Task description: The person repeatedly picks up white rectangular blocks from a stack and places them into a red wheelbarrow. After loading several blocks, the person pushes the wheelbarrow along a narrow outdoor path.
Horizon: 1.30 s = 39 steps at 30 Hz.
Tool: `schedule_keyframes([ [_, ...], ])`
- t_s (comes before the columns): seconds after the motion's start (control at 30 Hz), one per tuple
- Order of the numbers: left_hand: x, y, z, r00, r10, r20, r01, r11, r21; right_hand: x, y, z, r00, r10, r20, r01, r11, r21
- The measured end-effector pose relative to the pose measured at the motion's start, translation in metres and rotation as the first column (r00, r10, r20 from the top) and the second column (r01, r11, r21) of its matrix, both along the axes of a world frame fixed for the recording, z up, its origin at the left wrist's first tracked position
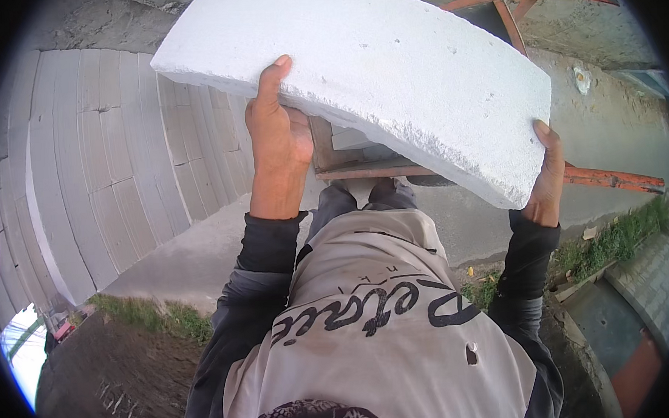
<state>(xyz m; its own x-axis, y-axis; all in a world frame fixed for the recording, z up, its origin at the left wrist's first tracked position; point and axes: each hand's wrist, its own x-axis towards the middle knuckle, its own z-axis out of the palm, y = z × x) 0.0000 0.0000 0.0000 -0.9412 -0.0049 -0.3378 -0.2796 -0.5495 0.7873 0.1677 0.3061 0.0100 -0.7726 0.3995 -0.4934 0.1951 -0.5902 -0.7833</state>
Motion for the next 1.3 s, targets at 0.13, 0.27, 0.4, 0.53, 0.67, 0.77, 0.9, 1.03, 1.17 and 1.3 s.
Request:
schedule_keyframes([
  [0.13,0.027,0.046,-0.091,0.950,-0.047,0.310,0.027,0.997,0.070,0.021,0.033,-0.017,0.993,-0.036,0.111,0.022,0.992,0.122],
  [0.27,0.037,0.065,-0.166,0.817,-0.105,0.567,0.073,0.994,0.079,0.025,0.058,-0.080,0.976,-0.021,0.218,0.002,0.996,0.084],
  [0.4,0.058,0.060,-0.257,0.626,-0.125,0.770,0.150,0.988,0.039,0.018,0.057,-0.131,0.931,-0.014,0.364,-0.024,0.995,0.099],
  [0.53,0.078,0.046,-0.316,0.504,-0.081,0.860,0.154,0.988,0.003,0.000,0.054,-0.170,0.836,0.080,0.543,-0.144,0.987,0.076],
  [0.67,0.096,0.036,-0.369,0.415,-0.087,0.905,0.166,0.986,0.019,-0.008,0.055,-0.192,0.699,0.197,0.688,-0.289,0.957,0.020],
  [0.77,0.093,0.043,-0.383,0.378,-0.058,0.924,0.192,0.981,-0.017,-0.020,0.057,-0.207,0.662,0.244,0.709,-0.324,0.946,-0.023],
  [0.9,0.088,0.049,-0.392,0.316,-0.030,0.948,0.218,0.975,-0.042,-0.025,0.058,-0.224,0.603,0.282,0.746,-0.371,0.927,-0.050],
  [1.03,0.075,0.069,-0.383,0.228,0.167,0.959,0.147,0.968,-0.203,-0.034,0.057,-0.235,0.627,0.308,0.715,-0.366,0.927,-0.078],
  [1.17,0.075,0.065,-0.415,0.245,0.102,0.964,0.204,0.967,-0.154,-0.039,0.058,-0.257,0.568,0.314,0.760,-0.356,0.927,-0.117],
  [1.3,0.074,0.065,-0.464,0.305,0.051,0.951,0.175,0.979,-0.109,-0.053,0.053,-0.285,0.591,0.324,0.739,-0.305,0.938,-0.168],
])
